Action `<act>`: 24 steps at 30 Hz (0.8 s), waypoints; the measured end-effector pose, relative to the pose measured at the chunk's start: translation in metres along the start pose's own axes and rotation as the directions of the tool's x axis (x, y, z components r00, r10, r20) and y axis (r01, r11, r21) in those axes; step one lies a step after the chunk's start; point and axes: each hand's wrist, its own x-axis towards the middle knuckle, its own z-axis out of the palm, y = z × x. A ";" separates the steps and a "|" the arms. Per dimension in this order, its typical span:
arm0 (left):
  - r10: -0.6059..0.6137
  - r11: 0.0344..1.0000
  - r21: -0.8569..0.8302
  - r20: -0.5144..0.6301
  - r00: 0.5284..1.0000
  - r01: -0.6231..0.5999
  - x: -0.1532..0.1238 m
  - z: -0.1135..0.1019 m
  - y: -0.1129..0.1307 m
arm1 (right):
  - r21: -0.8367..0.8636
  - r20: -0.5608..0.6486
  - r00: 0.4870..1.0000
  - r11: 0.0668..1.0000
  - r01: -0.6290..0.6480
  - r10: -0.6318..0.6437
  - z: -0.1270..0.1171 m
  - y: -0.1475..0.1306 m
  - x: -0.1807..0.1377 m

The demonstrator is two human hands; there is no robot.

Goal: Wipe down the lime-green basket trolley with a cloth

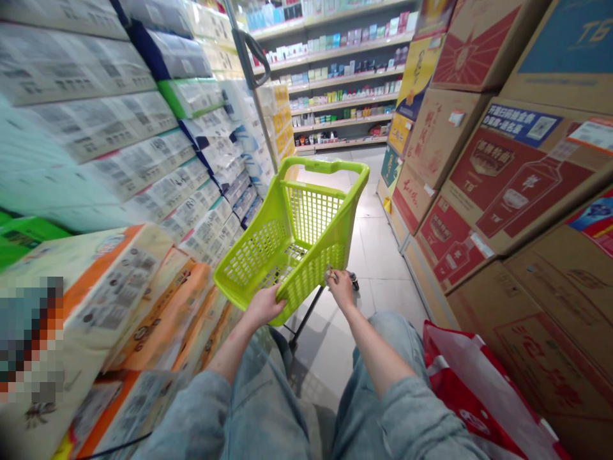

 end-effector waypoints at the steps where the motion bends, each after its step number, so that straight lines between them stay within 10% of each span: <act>1: -0.002 1.000 0.004 -0.001 1.000 0.002 0.000 0.000 0.000 | 0.005 -0.005 1.000 1.000 0.016 -0.016 0.001 -0.001 -0.001; 24: -0.002 1.000 0.010 -0.002 1.000 0.002 -0.001 -0.003 0.002 | 0.092 0.098 0.970 0.973 0.213 -0.222 0.006 -0.035 0.012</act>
